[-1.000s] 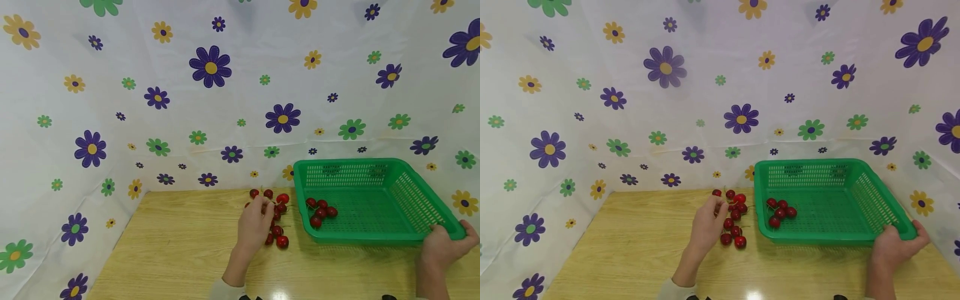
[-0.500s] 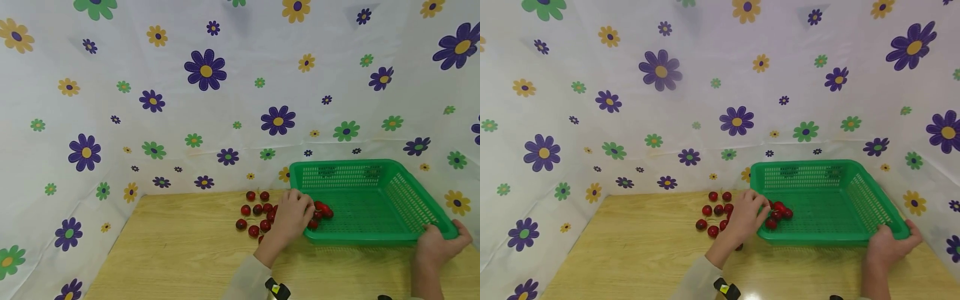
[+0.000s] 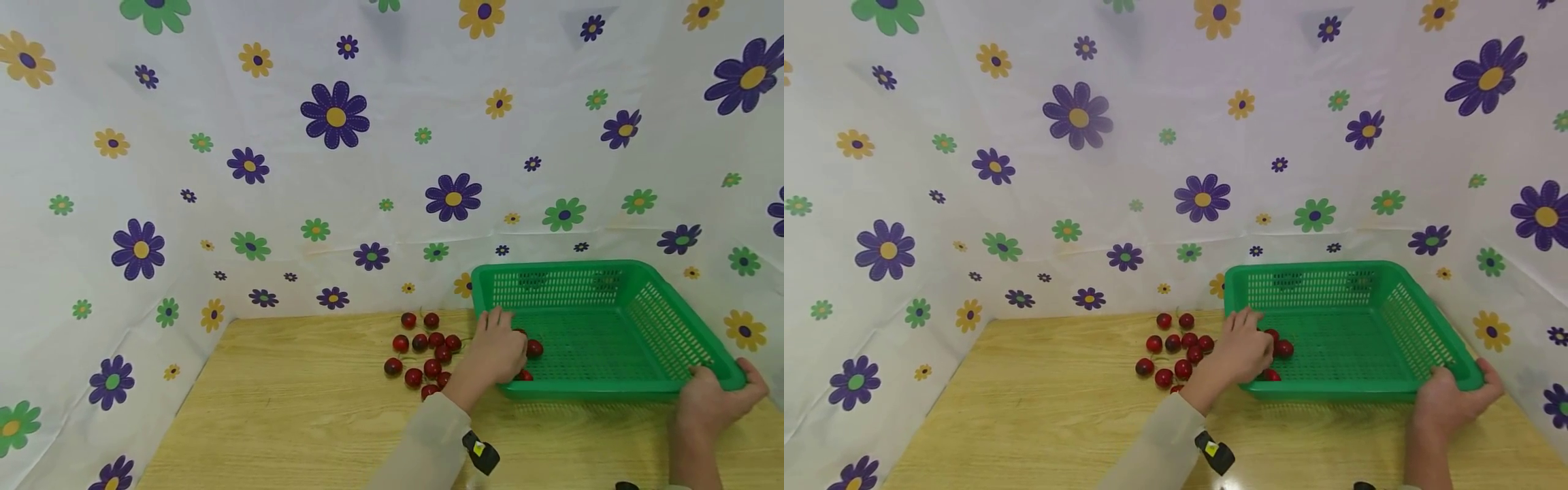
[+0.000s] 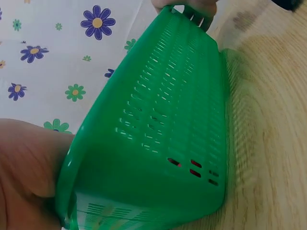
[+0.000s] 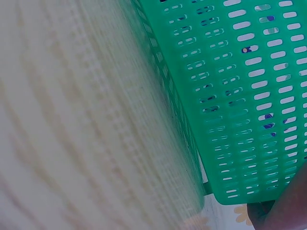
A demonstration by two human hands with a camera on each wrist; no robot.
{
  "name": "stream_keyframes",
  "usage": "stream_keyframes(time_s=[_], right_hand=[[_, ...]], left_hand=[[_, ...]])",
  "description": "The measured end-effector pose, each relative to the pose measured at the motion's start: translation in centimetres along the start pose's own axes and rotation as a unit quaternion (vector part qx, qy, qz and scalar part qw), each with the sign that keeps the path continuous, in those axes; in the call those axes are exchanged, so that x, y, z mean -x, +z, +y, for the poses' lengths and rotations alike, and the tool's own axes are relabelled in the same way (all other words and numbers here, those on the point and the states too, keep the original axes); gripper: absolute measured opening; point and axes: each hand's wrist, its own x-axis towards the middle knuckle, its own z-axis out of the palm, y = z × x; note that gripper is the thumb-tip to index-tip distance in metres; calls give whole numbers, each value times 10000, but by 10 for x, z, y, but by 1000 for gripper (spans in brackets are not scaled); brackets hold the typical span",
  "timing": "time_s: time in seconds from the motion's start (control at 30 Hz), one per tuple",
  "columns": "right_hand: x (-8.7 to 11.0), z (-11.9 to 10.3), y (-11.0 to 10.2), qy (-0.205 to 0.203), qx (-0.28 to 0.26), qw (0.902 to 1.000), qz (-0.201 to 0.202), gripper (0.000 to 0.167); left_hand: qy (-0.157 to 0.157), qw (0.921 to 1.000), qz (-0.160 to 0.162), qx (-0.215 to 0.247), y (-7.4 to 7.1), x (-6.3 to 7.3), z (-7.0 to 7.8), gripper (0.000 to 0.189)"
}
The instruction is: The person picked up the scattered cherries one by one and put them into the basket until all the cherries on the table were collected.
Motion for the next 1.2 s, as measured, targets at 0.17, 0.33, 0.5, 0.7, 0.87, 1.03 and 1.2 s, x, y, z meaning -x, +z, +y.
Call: stream_keyframes(time_s=[0.17, 0.33, 0.5, 0.7, 0.87, 1.03, 1.2], right_hand=[[0, 1, 0, 78, 19, 10000, -6, 62], [3, 2, 2, 81, 20, 9999, -114, 63], [5, 1, 5, -8, 81, 9998, -172, 63], [5, 0, 6, -30, 195, 9997, -128, 62], [4, -3, 5, -137, 312, 9994, 7, 62], [3, -6, 3, 58, 305, 9995, -32, 65], [3, -4, 0, 128, 281, 9995, -45, 64]], left_hand=[[-398, 9976, -504, -247, -4, -2, 4, 33], [-751, 9934, -645, -577, -6, 0, 7, 22], [-948, 9917, -447, -738, -5, 0, 7, 10], [-925, 9947, 320, -329, 1, 3, 3, 11], [-851, 9826, 1554, 555, 8, 10, -1, 17], [-683, 9544, 2268, 1816, 17, 23, -4, 21], [-330, 9357, 2163, 2767, 23, 46, -15, 38]])
